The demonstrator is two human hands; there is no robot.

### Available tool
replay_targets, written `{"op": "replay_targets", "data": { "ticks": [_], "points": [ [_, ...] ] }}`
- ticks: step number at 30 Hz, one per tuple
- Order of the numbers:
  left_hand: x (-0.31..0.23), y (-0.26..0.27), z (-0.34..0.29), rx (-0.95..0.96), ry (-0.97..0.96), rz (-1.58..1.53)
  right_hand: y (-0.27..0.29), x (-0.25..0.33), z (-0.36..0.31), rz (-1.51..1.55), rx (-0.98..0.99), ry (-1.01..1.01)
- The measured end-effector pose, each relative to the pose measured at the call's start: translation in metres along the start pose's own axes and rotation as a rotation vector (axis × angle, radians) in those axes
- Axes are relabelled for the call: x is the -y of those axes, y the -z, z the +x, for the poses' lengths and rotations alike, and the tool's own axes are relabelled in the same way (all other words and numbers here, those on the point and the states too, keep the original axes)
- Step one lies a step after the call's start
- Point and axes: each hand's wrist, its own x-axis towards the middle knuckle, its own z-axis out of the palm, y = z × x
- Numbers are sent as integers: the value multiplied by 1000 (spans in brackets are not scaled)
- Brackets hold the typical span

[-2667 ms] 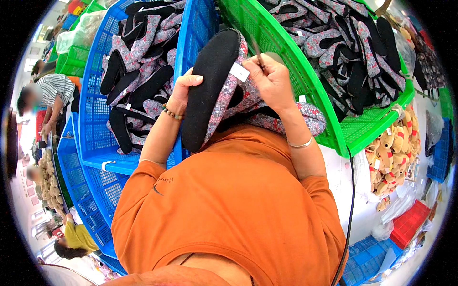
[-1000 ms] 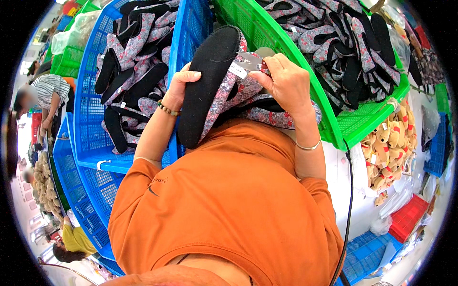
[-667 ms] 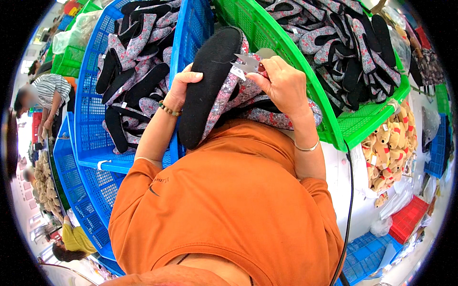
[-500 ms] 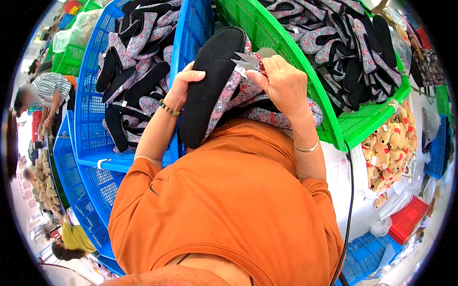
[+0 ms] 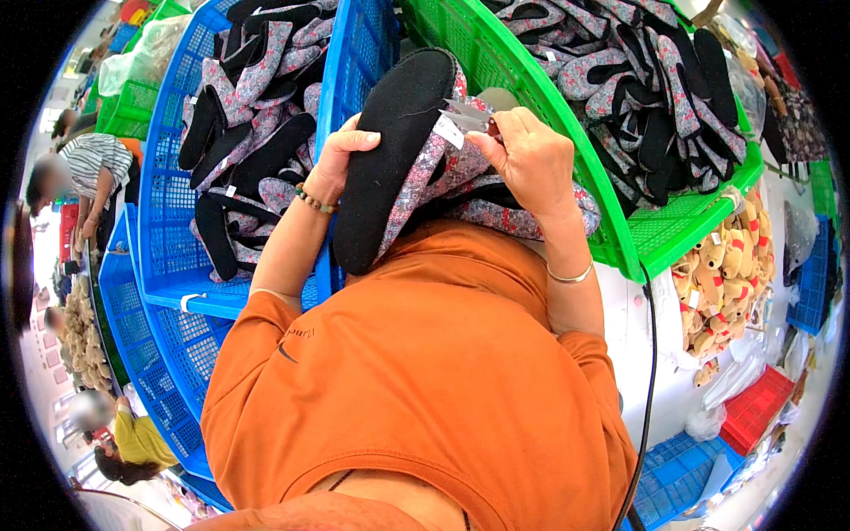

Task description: The person uses small scissors to trim excess fabric and threads from the edges of floral-patterned slippers. They handle the slippers one at a time, turning them over to access different sides, and place the finished items into a blue basket.

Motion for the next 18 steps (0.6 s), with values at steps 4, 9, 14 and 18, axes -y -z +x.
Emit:
{"op": "replay_targets", "data": {
  "ticks": [4, 9, 14, 18],
  "points": [
    [0, 0, 0, 6, 6, 22, 1, 2, 1, -34, 70, 9],
    [5, 2, 5, -59, -54, 78, -1, 4, -3, 378, 135, -107],
    [1, 11, 17, -31, 23, -434, -3, 3, 0, 517, 174, -300],
    [2, 6, 15, -92, -80, -461, -15, 26, -16, 944, 482, -333]
  ]
}}
